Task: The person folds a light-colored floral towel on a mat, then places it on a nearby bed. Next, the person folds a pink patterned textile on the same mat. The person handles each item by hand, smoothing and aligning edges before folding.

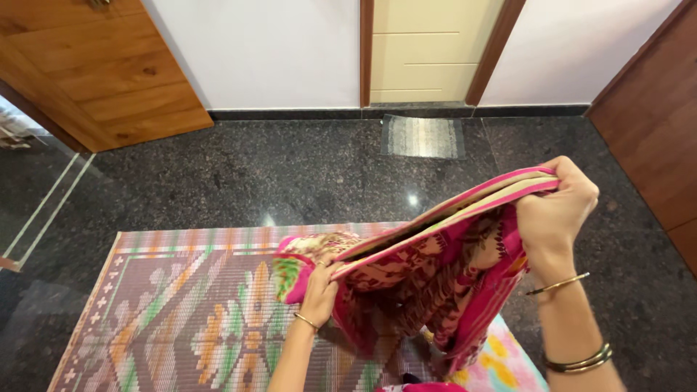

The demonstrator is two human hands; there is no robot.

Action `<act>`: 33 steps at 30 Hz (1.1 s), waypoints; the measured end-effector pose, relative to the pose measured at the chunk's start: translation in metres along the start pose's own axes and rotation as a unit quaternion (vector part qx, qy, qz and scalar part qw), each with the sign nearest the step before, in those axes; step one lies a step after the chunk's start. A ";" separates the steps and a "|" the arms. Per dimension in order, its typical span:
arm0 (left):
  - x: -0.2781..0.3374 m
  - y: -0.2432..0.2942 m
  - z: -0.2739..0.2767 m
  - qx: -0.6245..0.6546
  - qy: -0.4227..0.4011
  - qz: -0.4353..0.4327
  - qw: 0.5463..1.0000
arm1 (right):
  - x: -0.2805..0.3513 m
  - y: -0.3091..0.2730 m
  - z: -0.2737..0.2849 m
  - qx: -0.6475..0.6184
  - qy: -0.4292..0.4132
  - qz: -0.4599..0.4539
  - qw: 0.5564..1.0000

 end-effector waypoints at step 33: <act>-0.104 0.113 -0.001 0.165 -0.138 0.230 0.949 | 0.021 -0.018 -0.012 -0.002 -0.222 -0.246 0.943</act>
Point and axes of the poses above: each hand's wrist, its own x-axis away from the middle knuckle, its own z-axis out of the back of the hand, y = z × x, the point moved 1 cm from there along -x, towards the middle knuckle
